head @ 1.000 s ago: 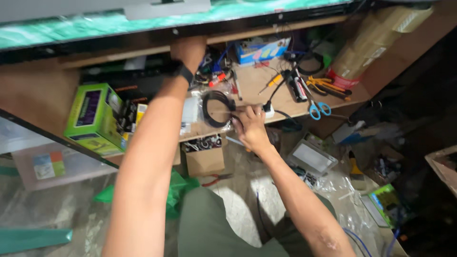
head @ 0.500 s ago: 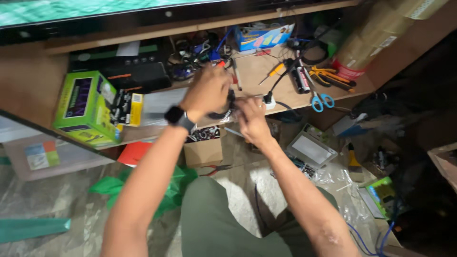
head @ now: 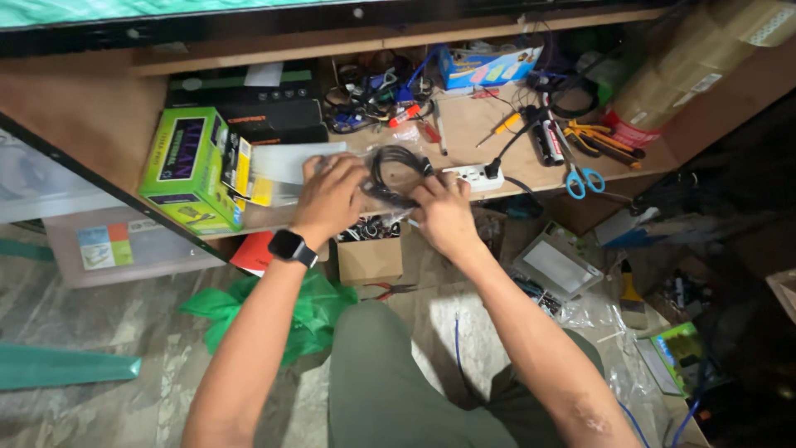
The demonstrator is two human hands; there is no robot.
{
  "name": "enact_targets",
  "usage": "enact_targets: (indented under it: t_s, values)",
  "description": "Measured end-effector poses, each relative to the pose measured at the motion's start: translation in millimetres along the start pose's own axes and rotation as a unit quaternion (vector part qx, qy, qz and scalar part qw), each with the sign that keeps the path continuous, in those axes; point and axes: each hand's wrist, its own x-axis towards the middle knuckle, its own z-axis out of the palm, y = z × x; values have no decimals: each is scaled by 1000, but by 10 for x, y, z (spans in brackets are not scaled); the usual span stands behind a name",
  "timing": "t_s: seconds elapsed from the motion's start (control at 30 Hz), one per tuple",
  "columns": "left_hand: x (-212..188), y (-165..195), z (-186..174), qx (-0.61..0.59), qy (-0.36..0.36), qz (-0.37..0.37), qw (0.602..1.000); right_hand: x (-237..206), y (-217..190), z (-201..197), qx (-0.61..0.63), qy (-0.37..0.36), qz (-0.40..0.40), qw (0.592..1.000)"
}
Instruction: The person coils a white cable on the desk and wraps it with tape, then carries packaged items and a cup across the room to a shelf. They plug cables into a power strip, arrange packaged goods and boxes on the shelf, and sort through a pile of cables and adapters, lifting a bundle of cables at the end.
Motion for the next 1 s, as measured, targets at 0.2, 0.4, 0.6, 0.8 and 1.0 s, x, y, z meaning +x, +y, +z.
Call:
enact_targets:
  t_s: [0.2, 0.4, 0.6, 0.8, 1.0]
  values:
    - [-50, 62, -34, 46, 39, -19, 998, 116, 111, -17, 216, 193, 116, 950]
    - [-174, 140, -14, 112, -1, -159, 981, 249, 39, 67, 448, 197, 296, 820]
    - [-319, 60, 70, 120, 14, -150, 981, 231, -71, 250, 316, 206, 147, 915]
    - [-437, -5, 162, 105, 94, -135, 981, 242, -130, 421, 253, 162, 82, 950]
    - [-444, -32, 166, 109, 110, -135, 979, 205, -59, 379, 344, 166, 197, 903]
